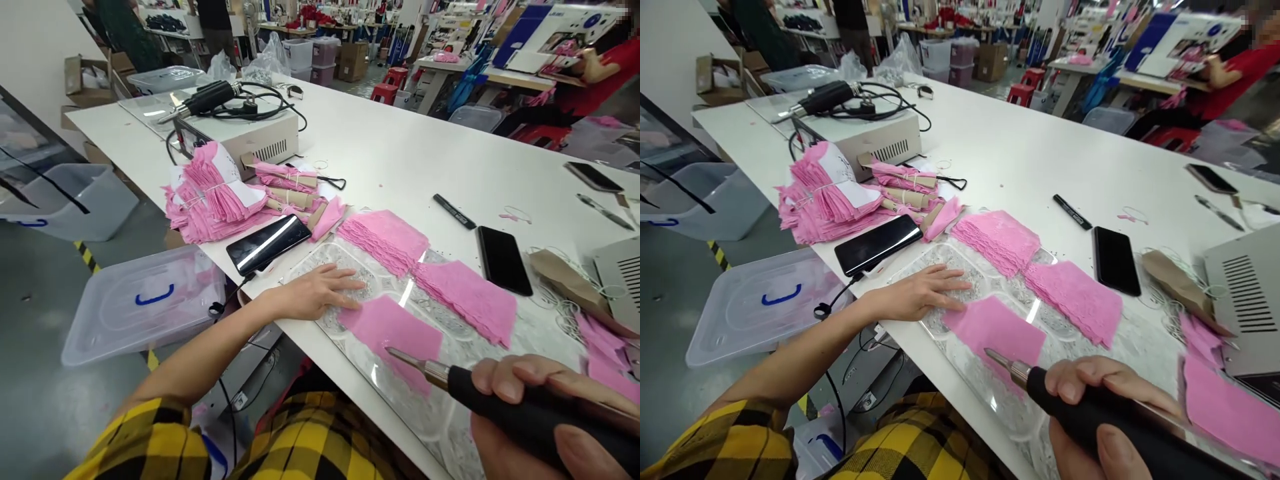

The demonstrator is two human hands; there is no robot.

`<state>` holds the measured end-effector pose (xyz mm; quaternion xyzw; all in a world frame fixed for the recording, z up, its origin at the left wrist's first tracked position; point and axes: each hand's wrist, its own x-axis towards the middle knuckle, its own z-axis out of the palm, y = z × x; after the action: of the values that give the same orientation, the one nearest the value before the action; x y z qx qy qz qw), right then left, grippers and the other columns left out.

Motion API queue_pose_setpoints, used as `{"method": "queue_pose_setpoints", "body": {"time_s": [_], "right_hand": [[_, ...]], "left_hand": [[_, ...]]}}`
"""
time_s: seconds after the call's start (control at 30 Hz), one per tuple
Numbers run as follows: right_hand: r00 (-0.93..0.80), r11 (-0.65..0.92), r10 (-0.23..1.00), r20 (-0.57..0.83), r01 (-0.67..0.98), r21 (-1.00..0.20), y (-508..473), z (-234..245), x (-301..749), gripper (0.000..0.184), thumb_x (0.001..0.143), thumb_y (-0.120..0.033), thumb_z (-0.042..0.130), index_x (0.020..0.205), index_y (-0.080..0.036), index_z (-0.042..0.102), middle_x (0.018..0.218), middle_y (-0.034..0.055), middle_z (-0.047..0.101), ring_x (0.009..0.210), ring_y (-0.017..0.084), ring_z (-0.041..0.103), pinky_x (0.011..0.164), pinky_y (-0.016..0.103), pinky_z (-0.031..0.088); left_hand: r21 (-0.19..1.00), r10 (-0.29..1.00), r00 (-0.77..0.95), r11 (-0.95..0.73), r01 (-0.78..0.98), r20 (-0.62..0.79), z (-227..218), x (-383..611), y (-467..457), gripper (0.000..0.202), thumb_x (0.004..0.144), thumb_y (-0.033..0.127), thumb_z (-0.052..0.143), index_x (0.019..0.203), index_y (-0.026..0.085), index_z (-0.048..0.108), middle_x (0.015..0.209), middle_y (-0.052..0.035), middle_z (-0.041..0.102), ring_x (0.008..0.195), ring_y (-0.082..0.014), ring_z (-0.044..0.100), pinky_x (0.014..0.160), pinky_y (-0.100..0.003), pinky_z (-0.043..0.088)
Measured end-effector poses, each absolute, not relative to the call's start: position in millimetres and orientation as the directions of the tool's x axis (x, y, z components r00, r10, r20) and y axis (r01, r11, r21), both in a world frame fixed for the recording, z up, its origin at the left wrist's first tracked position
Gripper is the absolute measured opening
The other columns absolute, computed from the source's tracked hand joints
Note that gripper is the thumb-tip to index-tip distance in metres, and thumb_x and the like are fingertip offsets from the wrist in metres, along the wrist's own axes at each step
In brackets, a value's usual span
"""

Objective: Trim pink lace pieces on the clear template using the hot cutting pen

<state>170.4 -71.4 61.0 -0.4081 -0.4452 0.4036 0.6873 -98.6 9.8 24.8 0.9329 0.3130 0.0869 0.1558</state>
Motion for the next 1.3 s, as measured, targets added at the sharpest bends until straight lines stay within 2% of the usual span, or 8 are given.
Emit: {"method": "queue_pose_setpoints", "body": {"time_s": [0.17,0.33,0.47,0.6,0.87,1.03,1.17,1.3], "right_hand": [[0.296,0.382,0.898,0.326,-0.159,-0.91,-61,73,143,0.015,0.068,-0.028,0.061,0.078,-0.019,0.057,0.075,0.0008,0.051,0.06,0.012,0.046,0.057,0.033,0.043],[0.282,0.361,0.91,0.303,-0.182,-0.915,-63,65,146,0.016,0.071,-0.027,0.059,0.084,-0.019,0.056,0.078,0.0007,0.05,0.063,0.012,0.048,0.058,0.031,0.042],[0.279,0.362,0.909,0.308,-0.167,-0.917,-64,63,148,0.017,0.073,-0.027,0.057,0.088,-0.019,0.056,0.08,0.0008,0.051,0.063,0.011,0.048,0.059,0.032,0.042],[0.282,0.378,0.902,0.327,-0.154,-0.913,-65,65,151,0.016,0.073,-0.027,0.055,0.088,-0.019,0.057,0.081,0.0011,0.051,0.063,0.011,0.047,0.059,0.032,0.042],[0.275,0.376,0.906,0.322,-0.172,-0.911,-70,64,161,0.019,0.072,-0.027,0.056,0.089,-0.019,0.057,0.081,0.0015,0.052,0.063,0.012,0.047,0.057,0.031,0.043],[0.267,0.384,0.904,0.335,-0.161,-0.909,-68,64,160,0.019,0.071,-0.025,0.055,0.089,-0.019,0.058,0.081,0.002,0.053,0.062,0.012,0.046,0.055,0.032,0.043],[0.28,0.379,0.902,0.328,-0.151,-0.913,-67,65,158,0.018,0.07,-0.026,0.055,0.087,-0.019,0.058,0.079,0.002,0.052,0.061,0.013,0.046,0.054,0.032,0.041],[0.268,0.366,0.91,0.316,-0.159,-0.917,-68,65,158,0.018,0.071,-0.026,0.054,0.086,-0.019,0.058,0.08,0.0021,0.051,0.062,0.013,0.046,0.055,0.033,0.042]], "left_hand": [[0.258,0.561,0.827,-0.806,0.533,0.043,26,-95,12,0.064,0.08,-0.005,0.044,0.131,0.033,0.056,0.153,0.0003,0.036,0.147,-0.0225,0.02,0.118,-0.051,0.018],[0.223,0.583,0.812,-0.795,0.564,0.025,28,-93,15,0.06,0.084,-0.002,0.043,0.134,0.03,0.053,0.154,-0.0027,0.035,0.146,-0.0241,0.024,0.117,-0.051,0.022],[0.212,0.534,0.842,-0.834,0.509,0.078,28,-87,20,0.058,0.086,-0.001,0.043,0.134,0.028,0.053,0.153,-0.0054,0.037,0.144,-0.0264,0.027,0.114,-0.053,0.026],[0.201,0.505,0.861,-0.851,0.486,0.054,30,-77,27,0.05,0.089,0.003,0.046,0.131,0.028,0.056,0.152,-0.0045,0.038,0.144,-0.0279,0.027,0.114,-0.054,0.026],[0.189,0.463,0.882,-0.877,0.443,0.083,28,-62,43,0.045,0.088,0.004,0.05,0.126,0.025,0.06,0.147,-0.0072,0.045,0.141,-0.027,0.035,0.113,-0.051,0.029],[0.178,0.453,0.882,-0.886,0.429,0.129,22,-58,49,0.048,0.085,0.001,0.049,0.123,0.027,0.062,0.141,-0.0083,0.051,0.13,-0.0236,0.048,0.104,-0.041,0.038],[0.143,0.459,0.882,-0.885,0.443,0.106,22,-55,52,0.046,0.088,0.005,0.047,0.125,0.03,0.061,0.138,-0.0073,0.053,0.124,-0.0228,0.05,0.096,-0.037,0.041],[0.158,0.454,0.882,-0.887,0.435,0.122,24,-51,56,0.044,0.087,0.004,0.048,0.121,0.029,0.064,0.13,-0.0085,0.057,0.116,-0.0239,0.053,0.089,-0.035,0.042]]}}
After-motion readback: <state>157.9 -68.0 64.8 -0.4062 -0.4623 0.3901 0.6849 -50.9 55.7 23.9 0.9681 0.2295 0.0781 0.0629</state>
